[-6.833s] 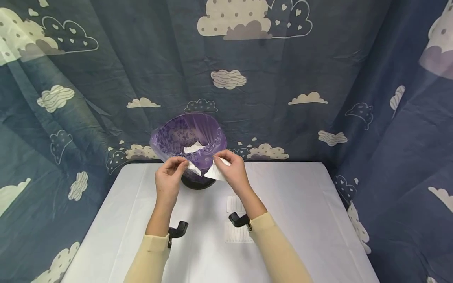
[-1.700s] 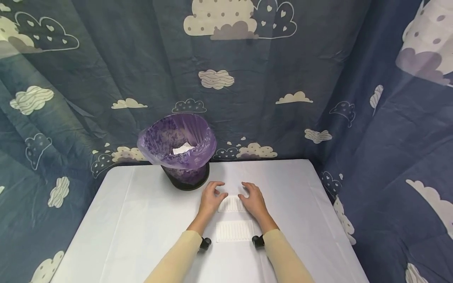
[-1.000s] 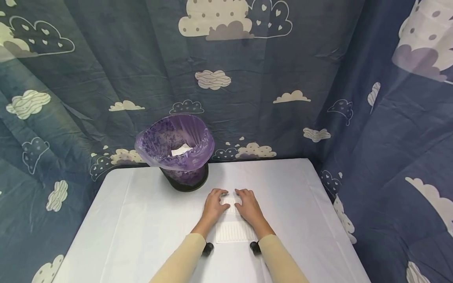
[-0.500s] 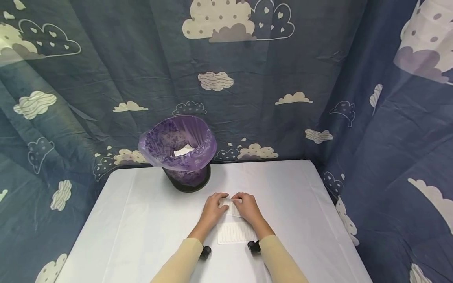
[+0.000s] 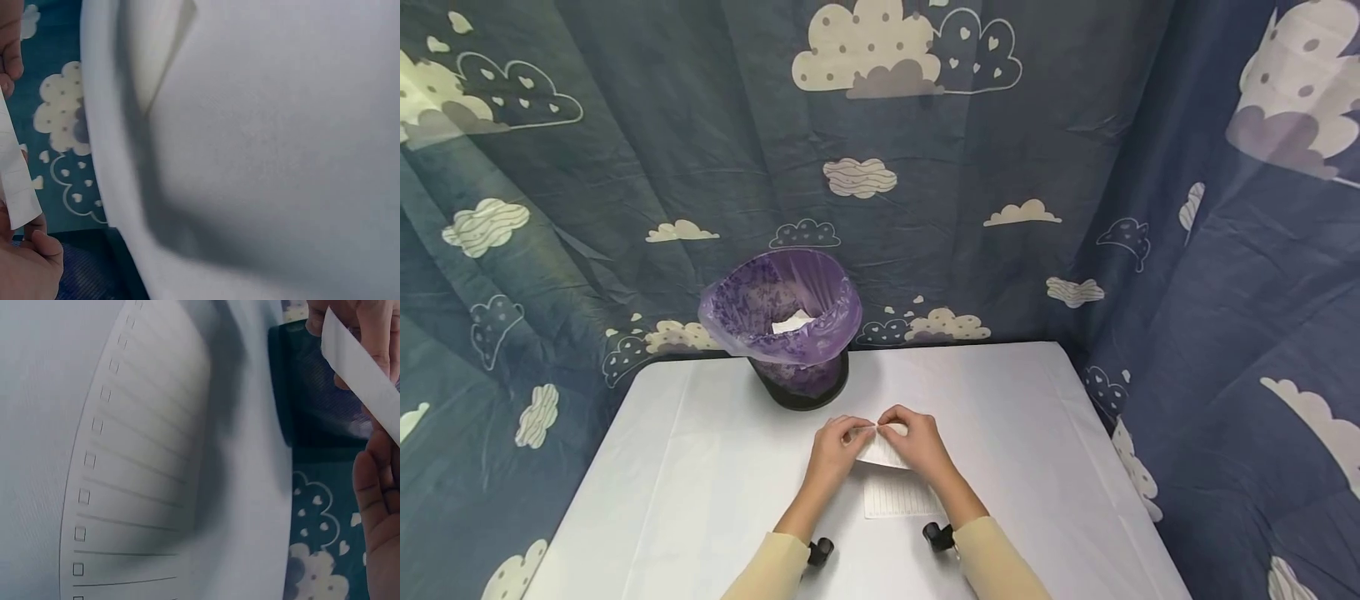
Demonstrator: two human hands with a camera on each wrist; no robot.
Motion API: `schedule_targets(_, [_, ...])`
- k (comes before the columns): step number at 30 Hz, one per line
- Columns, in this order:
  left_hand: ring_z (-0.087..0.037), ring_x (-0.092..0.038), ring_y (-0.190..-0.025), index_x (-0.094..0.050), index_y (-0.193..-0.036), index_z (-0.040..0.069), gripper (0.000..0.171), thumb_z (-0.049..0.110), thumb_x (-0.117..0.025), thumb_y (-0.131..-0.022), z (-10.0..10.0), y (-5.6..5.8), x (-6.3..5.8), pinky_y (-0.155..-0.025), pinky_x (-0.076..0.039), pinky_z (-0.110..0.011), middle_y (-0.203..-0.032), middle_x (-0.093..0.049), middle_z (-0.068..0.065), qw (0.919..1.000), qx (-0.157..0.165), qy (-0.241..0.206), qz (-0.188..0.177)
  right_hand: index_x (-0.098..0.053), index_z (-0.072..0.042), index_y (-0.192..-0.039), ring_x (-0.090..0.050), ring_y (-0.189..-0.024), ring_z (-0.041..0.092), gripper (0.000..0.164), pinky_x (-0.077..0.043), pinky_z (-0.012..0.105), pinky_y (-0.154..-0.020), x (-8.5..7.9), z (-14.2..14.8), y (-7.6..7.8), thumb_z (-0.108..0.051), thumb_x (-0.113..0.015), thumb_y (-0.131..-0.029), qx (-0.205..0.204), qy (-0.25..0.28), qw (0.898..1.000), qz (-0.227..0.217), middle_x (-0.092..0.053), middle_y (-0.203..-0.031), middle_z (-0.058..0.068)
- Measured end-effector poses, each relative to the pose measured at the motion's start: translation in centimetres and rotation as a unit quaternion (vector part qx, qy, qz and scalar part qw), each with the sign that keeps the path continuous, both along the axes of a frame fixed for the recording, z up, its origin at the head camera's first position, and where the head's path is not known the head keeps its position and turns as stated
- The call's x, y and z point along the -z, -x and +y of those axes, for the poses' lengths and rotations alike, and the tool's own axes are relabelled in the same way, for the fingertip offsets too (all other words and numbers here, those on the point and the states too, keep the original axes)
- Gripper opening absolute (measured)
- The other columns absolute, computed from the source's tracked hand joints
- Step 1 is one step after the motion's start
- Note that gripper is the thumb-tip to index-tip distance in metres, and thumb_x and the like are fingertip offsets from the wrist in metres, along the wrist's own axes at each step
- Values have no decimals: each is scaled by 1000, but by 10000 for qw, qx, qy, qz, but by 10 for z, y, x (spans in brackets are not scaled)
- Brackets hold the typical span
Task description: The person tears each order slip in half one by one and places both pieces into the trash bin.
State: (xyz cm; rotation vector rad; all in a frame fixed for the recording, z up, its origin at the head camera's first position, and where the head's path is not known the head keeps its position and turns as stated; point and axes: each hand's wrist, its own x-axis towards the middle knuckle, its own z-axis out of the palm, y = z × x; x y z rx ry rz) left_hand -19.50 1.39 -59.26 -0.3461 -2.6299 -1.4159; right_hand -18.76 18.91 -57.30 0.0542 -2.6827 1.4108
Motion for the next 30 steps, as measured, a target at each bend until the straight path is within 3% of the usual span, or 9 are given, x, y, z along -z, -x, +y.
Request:
schedule_targets(5, [-7,-52,-80,-83,-100,25,10,32,-81,-94,-8,-13,-12,-77,-45,-24,-93,-77,11,9996,-68,-270,66,-79,-12,-96,-76,-109,28,5,-54,59,-105,-9,-5,-10,-17,-80,-95,-53,48,9999,130,-82,-98,-3])
schedule_targets(10, [-8,-53,-80,-83,-98,27,7,31,-83,-92,-16,-27,-22,-79,-46,-25,-91,-78,13,9977,-205,-640,-29,-78,-16,-91,-77,-103,24,4,-56,57,-101,-16,-11,-18,-16,-80,-95,-249,99,9994,199,-82,-94,-5])
schedule_targets(20, [-6,-54,-79,-84,-92,22,9,31,-85,-89,-27,-47,-42,-75,-51,-35,-83,-77,11,9941,-365,-1021,-10,-78,-21,-91,-75,-100,15,9,-56,52,-101,-31,-21,-33,-13,-79,-95,-409,506,9979,-29,-80,-93,-8])
schedule_targets(25, [-5,-54,-77,-84,-90,22,6,26,-87,-87,-29,-53,-51,-73,-51,-34,-81,-76,10,9941,-373,-1016,20,-77,-22,-89,-72,-98,11,11,-54,49,-100,-36,-24,-42,-12,-81,-93,-284,720,9970,-80,-80,-91,-9])
schedule_targets(30, [-4,-54,-77,-84,-89,20,5,23,-87,-86,-31,-54,-57,-72,-51,-31,-79,-76,9,9946,-400,-956,103,-77,-19,-89,-68,-94,6,9,-53,38,-93,-39,-27,-44,-12,-80,-94,-294,782,9965,29,-79,-91,-6])
